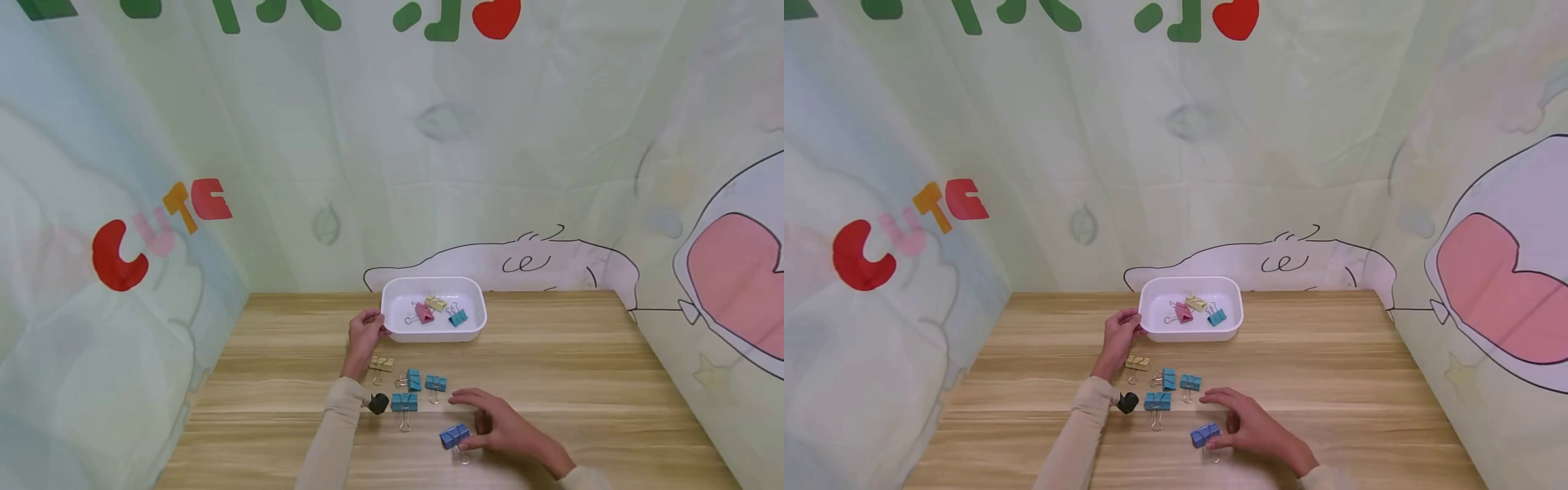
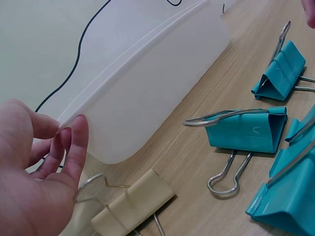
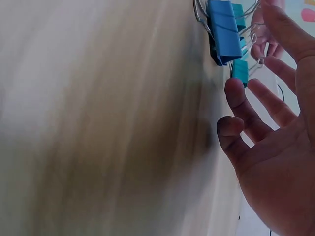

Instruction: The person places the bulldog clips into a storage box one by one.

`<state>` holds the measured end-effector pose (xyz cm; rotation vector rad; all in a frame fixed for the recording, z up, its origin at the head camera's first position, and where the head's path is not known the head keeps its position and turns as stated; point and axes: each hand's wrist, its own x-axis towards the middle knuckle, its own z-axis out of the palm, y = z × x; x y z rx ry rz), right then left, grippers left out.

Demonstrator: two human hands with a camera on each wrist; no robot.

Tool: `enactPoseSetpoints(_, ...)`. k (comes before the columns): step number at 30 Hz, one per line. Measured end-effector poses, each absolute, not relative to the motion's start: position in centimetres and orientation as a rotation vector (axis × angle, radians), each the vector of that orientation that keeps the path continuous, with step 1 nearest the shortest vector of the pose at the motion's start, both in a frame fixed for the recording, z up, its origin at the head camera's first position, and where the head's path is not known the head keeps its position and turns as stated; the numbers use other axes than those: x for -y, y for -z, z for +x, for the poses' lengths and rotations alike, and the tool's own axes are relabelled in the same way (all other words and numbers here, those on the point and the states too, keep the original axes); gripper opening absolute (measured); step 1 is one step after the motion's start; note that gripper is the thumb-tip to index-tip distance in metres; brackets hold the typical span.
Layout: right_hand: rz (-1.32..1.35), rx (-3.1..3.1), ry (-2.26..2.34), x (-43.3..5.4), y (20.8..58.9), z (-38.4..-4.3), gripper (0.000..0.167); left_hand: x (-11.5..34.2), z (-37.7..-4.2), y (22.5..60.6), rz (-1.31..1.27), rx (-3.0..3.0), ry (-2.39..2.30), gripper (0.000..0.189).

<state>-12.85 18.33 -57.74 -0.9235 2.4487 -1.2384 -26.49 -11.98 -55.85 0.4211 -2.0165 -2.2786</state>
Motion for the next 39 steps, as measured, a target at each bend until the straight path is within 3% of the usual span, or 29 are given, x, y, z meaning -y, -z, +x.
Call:
enactPoseSetpoints(9, -0.871, -2.438, 1.221, -17.9, 58.5, -12.4, 0.053, 11.9, -26.2, 55.7, 0.349, 1.962, 2.268, 0.026)
enactPoseSetpoints(20, -0.907, -2.485, 1.143, -17.7, 58.8, -12.2, 0.048, 12.1, -26.6, 56.1, 0.422, 2.024, 2.27, 0.03)
enactPoseSetpoints(30, -0.951, -2.548, 1.095, -17.5, 59.5, -12.0, 0.026, 12.1, -26.6, 56.1, 0.413, 2.034, 2.274, 0.03)
enactPoseSetpoints(39, -0.963, -2.508, 1.195, -17.5, 59.6, -12.3, 0.017, 12.1, -26.6, 56.1, 0.41, 2.042, 2.276, 0.031)
